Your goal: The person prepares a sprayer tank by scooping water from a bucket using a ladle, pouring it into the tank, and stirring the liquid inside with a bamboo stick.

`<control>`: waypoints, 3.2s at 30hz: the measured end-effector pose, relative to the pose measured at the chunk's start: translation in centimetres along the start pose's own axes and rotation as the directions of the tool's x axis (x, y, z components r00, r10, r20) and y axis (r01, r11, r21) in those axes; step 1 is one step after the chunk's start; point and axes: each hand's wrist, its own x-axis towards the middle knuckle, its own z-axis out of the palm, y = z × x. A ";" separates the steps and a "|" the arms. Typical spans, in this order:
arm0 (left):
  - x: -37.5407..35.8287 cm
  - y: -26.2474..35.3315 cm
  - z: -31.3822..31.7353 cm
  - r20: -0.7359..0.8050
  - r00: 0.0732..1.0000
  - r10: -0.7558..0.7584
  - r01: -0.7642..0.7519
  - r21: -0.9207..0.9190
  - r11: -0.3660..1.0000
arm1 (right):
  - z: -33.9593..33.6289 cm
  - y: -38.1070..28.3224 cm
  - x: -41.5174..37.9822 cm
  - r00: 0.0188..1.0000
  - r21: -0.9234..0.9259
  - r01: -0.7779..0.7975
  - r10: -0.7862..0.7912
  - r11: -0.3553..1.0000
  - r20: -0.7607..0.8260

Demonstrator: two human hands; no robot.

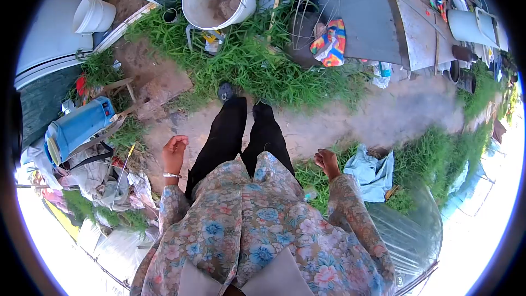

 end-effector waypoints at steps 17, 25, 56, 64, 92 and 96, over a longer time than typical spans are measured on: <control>-10.0 -9.0 -6.9 -0.065 0.997 0.045 -0.049 -0.067 0.997 | 8.0 7.1 3.7 0.878 -0.330 -0.062 -0.106 0.942 -0.467; -13.2 -18.8 -13.3 -0.084 0.992 -0.090 0.079 -0.120 0.990 | 6.5 18.4 7.2 0.934 -0.644 0.006 -0.235 0.765 -0.271; -25.1 -29.5 -15.6 -0.726 0.588 -0.356 0.184 -0.309 0.933 | 31.5 5.5 16.7 0.984 -0.890 -0.034 -0.140 0.455 -0.110; -26.8 -31.0 -11.4 -0.620 0.425 -0.660 0.228 -0.632 0.741 | 52.4 9.6 26.9 0.999 -0.982 0.036 -0.038 0.185 0.030; 3.2 -30.7 -37.8 -0.368 0.505 -0.781 0.510 -0.603 0.613 | 93.6 5.0 49.0 0.985 -0.983 0.170 -0.031 -0.067 0.172; 13.1 -20.6 -39.9 -0.203 0.591 -0.781 0.619 -0.507 0.599 | 105.2 2.5 59.8 0.943 -0.845 0.327 0.081 -0.423 0.324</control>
